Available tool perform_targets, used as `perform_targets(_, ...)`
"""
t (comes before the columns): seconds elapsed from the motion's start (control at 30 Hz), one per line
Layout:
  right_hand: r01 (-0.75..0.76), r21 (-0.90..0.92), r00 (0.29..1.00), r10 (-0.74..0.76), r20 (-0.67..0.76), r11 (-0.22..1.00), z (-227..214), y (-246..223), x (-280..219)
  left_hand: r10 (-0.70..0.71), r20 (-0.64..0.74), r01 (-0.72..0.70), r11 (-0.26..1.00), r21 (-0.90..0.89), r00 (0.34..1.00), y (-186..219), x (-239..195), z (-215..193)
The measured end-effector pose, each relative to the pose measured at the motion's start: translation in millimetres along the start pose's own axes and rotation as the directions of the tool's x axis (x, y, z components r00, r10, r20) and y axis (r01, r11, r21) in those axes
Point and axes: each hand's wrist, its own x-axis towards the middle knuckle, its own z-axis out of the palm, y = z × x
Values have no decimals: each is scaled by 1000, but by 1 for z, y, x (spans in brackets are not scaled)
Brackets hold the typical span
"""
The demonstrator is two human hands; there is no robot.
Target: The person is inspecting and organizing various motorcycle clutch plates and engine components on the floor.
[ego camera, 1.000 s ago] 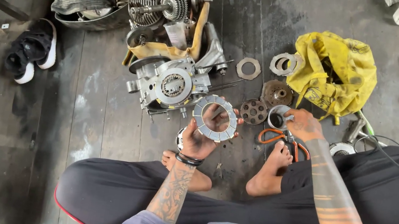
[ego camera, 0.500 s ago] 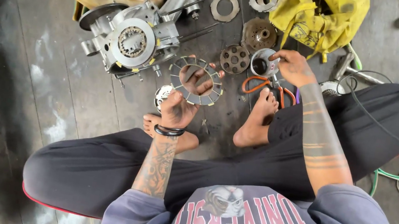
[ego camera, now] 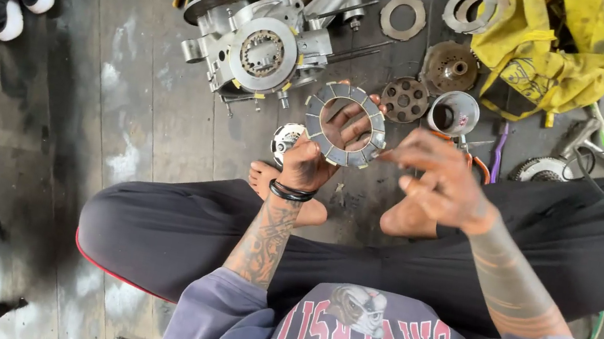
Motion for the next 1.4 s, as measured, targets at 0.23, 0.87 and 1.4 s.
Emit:
perform_targets(0.23,231,-647,972,-142,187,727,6,0,7,45,-1,-45,998,-36,999,4,-11,-22)
perform_targets(0.87,277,-687,954,-277,113,672,24,-7,9,32,-24,-34,996,-88,999,21,-4,28)
perform_targets(1.4,161,-705,987,-135,93,690,34,-7,14,-115,-117,142,955,260,986,-39,-33,-23)
